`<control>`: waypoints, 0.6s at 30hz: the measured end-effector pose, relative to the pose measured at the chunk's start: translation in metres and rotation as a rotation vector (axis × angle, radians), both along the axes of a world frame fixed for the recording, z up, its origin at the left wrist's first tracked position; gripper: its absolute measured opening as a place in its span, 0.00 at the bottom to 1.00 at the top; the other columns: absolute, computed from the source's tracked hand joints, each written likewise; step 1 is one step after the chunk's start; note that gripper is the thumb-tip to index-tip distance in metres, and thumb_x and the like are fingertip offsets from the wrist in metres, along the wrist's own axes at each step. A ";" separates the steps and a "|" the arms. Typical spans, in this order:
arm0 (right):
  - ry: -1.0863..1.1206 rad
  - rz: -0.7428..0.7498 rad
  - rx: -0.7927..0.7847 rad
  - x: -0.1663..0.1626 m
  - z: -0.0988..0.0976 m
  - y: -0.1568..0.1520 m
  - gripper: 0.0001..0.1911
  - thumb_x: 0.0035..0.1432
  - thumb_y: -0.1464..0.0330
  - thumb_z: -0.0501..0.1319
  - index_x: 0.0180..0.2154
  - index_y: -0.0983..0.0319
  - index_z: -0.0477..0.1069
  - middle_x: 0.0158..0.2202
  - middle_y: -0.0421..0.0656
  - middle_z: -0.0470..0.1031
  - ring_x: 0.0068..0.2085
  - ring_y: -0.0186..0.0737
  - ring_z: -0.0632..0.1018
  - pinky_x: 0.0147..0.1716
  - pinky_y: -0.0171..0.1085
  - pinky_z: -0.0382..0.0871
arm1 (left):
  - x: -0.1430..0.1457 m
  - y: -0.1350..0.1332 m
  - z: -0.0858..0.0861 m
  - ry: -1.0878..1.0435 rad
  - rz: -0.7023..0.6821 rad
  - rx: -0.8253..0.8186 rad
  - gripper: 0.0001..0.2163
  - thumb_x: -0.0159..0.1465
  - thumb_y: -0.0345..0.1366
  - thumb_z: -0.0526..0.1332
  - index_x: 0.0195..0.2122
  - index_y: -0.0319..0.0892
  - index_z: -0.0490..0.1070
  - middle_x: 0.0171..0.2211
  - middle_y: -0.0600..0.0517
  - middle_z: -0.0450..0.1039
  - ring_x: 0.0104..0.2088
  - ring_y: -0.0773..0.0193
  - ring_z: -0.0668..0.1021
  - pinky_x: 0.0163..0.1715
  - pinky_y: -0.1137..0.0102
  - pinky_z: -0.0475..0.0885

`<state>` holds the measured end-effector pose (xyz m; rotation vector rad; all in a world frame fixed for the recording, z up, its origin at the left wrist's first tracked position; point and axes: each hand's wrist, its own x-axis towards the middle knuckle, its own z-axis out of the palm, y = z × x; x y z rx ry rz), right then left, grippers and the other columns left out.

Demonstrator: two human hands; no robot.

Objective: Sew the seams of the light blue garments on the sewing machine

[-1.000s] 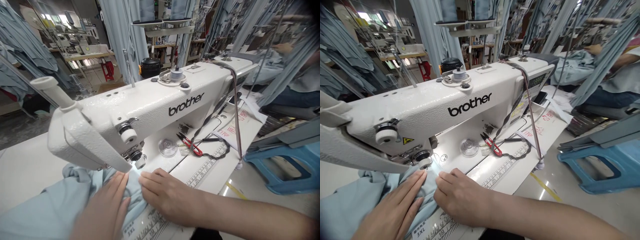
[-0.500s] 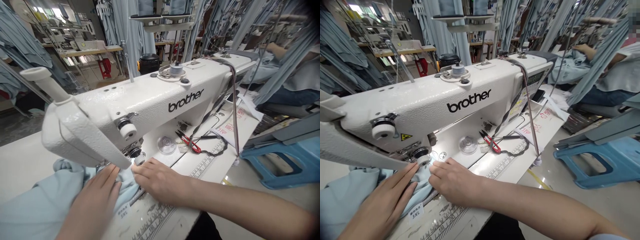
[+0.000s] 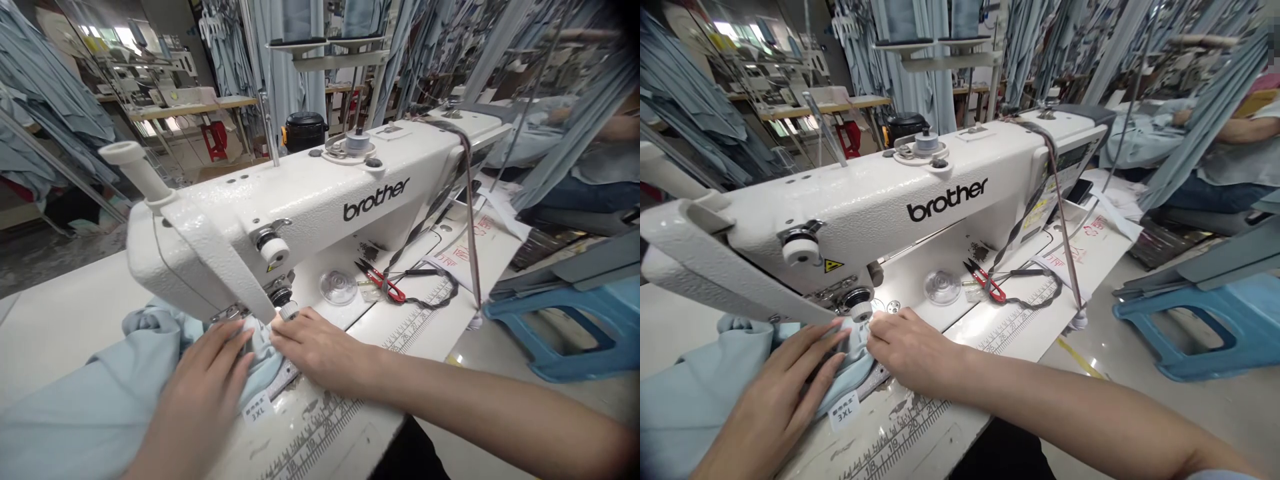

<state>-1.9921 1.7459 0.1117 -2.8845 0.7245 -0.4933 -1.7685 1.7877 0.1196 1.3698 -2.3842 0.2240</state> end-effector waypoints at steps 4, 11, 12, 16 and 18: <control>-0.030 -0.012 0.009 -0.001 -0.003 0.006 0.15 0.67 0.81 0.49 0.53 0.74 0.66 0.51 0.56 0.70 0.52 0.45 0.68 0.49 0.40 0.65 | -0.009 0.011 0.011 0.129 -0.100 0.141 0.09 0.66 0.44 0.57 0.34 0.46 0.70 0.29 0.55 0.73 0.31 0.63 0.76 0.31 0.68 0.71; -0.088 -0.028 -0.027 0.002 -0.014 0.002 0.20 0.60 0.84 0.50 0.53 0.73 0.66 0.52 0.55 0.70 0.56 0.46 0.68 0.51 0.41 0.67 | -0.011 0.000 0.001 0.246 -0.043 0.386 0.13 0.69 0.41 0.51 0.29 0.43 0.66 0.26 0.54 0.68 0.30 0.63 0.72 0.31 0.68 0.65; -0.101 -0.035 -0.029 0.002 -0.015 0.001 0.21 0.59 0.84 0.50 0.53 0.72 0.66 0.53 0.55 0.70 0.56 0.45 0.69 0.51 0.42 0.68 | -0.011 -0.004 -0.001 0.267 -0.028 0.426 0.14 0.69 0.42 0.51 0.30 0.43 0.67 0.28 0.53 0.69 0.31 0.63 0.73 0.32 0.67 0.66; -0.199 -0.011 -0.037 -0.012 -0.015 0.010 0.27 0.58 0.83 0.47 0.59 0.71 0.62 0.57 0.59 0.67 0.57 0.49 0.70 0.53 0.48 0.69 | 0.004 0.011 0.001 0.369 0.123 0.563 0.15 0.70 0.44 0.51 0.34 0.39 0.69 0.32 0.52 0.70 0.36 0.64 0.74 0.40 0.64 0.70; -0.259 0.037 -0.036 -0.022 -0.013 0.019 0.27 0.62 0.80 0.47 0.62 0.65 0.60 0.61 0.58 0.64 0.59 0.51 0.70 0.51 0.48 0.71 | 0.026 0.047 0.015 0.430 0.242 0.640 0.16 0.69 0.45 0.53 0.33 0.38 0.69 0.29 0.54 0.70 0.31 0.67 0.74 0.36 0.66 0.72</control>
